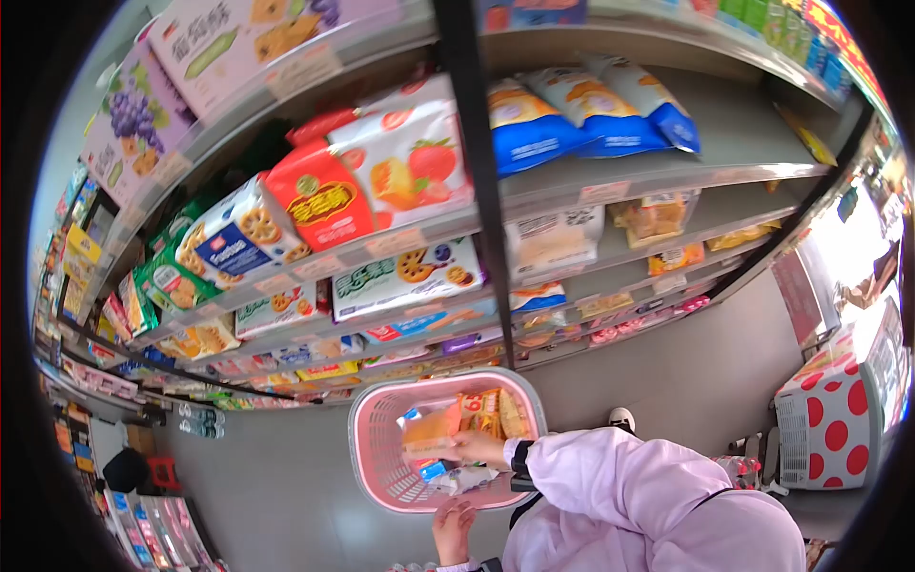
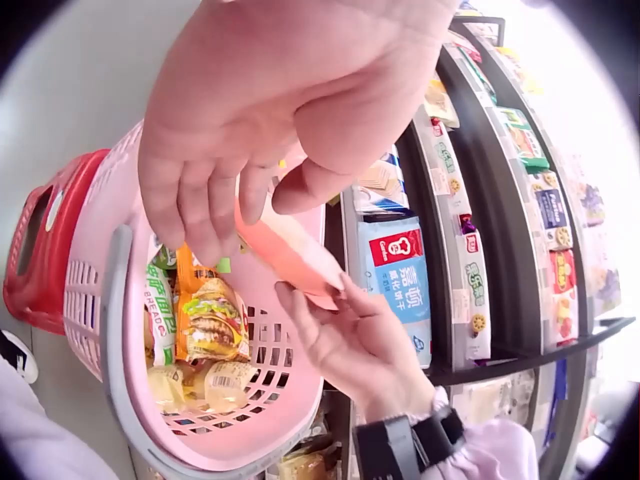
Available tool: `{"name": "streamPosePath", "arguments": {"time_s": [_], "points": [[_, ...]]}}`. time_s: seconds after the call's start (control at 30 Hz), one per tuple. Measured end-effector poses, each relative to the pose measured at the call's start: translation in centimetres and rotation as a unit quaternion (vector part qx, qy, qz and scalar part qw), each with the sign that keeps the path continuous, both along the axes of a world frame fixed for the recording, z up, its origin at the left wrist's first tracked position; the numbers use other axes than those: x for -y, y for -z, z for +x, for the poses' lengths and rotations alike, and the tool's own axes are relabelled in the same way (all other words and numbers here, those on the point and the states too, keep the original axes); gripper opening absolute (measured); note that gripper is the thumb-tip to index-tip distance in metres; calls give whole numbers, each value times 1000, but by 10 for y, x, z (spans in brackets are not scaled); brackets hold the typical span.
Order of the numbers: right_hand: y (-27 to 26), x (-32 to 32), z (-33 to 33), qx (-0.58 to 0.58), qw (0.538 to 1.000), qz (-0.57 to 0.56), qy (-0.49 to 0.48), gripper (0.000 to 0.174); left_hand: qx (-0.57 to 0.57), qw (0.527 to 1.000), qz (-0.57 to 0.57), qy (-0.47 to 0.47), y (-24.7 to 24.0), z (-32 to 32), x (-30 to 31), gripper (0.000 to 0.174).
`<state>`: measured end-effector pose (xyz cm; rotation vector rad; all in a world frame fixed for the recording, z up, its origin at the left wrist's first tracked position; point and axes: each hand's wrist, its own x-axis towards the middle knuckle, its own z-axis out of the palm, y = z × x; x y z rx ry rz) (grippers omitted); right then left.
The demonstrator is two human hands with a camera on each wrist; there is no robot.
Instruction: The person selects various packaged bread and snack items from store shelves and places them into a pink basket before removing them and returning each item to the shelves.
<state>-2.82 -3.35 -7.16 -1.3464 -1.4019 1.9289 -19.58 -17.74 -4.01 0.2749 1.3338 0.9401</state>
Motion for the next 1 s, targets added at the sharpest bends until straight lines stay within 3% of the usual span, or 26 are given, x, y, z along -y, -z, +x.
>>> {"name": "streamPosePath", "arguments": {"time_s": [0.2, 0.3, 0.37, 0.47, 0.63, 0.67, 0.77, 0.8, 0.9, 1.0], "points": [[-33, 10, 43, -89, 995, 4, -51, 20, 130, 983, -33, -128, 42, 6, -18, 28], [-96, 22, 96, -152, 988, -5, -37, 21, 172, 970, -31, -171, 61, 21, -24, 28], [-124, 27, 136, -100, 987, 97, -79, 24, 200, 964, -8, -176, 54, 38, -31, 29], [-133, 44, 191, -99, 984, 137, -61, 27, 258, 954, 36, -148, -11, 90, -50, 33], [-161, 77, 286, -177, 977, 119, 29, 31, 344, 932, 112, -22, -49, 153, -69, 47], [-169, 84, 305, -184, 974, 124, 42, 31, 390, 915, 97, -29, -28, 157, -76, 49], [-196, 108, 370, -159, 975, 136, 72, 32, 369, 925, 74, 57, -67, 220, -85, 49], [-201, 118, 389, -143, 974, 148, 93, 31, 293, 945, 96, 108, -73, 238, -84, 41], [-213, 150, 441, -123, 955, 186, 197, 27, 239, 918, 161, 270, -85, 290, -93, 36], [-205, 176, 490, -115, 930, 172, 305, 27, 229, 904, 184, 312, -110, 356, -96, 31]]}}
